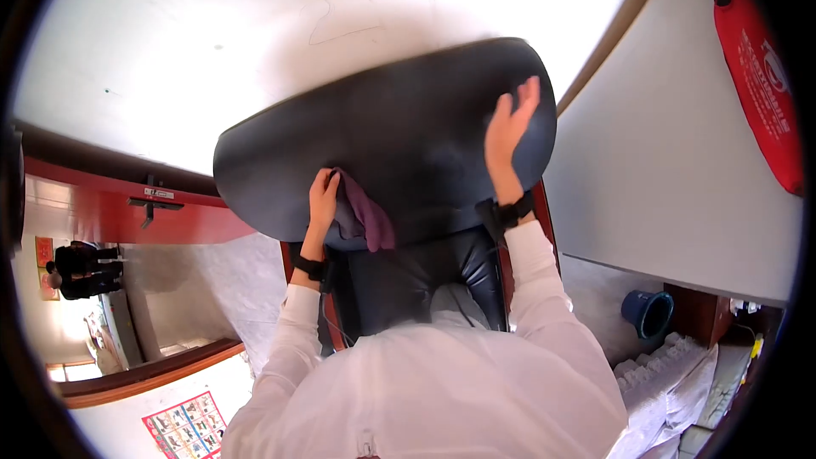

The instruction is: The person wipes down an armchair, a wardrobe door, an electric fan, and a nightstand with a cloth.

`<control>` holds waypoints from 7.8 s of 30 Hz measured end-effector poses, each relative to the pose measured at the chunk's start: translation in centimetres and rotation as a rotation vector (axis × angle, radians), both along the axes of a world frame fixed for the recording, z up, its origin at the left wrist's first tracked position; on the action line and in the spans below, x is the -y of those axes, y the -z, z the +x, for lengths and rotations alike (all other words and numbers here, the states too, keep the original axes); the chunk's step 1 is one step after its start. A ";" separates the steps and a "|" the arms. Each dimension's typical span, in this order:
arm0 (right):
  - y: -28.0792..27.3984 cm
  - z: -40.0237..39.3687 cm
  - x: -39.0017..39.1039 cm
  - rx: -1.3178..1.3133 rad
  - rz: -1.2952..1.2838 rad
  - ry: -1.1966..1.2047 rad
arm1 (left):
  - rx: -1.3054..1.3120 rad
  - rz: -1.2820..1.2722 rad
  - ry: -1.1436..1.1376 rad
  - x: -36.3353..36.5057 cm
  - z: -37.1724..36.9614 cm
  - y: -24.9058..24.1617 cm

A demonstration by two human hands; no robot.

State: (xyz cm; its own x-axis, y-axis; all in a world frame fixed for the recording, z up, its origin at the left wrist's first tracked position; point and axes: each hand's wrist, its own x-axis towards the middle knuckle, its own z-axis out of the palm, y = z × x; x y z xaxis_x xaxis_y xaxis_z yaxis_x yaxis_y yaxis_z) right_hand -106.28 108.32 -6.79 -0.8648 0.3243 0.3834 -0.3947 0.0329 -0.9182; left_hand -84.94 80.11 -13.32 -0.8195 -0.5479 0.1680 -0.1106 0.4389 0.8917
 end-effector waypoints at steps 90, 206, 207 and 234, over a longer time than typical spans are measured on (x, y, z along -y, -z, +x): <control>1.5 -13.3 0.6 -0.384 1.116 -0.263 | -0.087 -0.857 0.060 -15.9 -22.8 -3.8; 22.4 17.9 21.6 -0.152 0.734 0.119 | 0.086 -0.567 0.262 7.8 8.2 16.0; 21.0 19.0 22.8 -0.103 0.808 0.023 | 0.174 -0.504 0.221 9.3 9.8 15.0; 23.3 27.4 34.3 -1.165 1.555 -1.097 | 0.386 -0.680 -0.058 15.3 28.0 25.1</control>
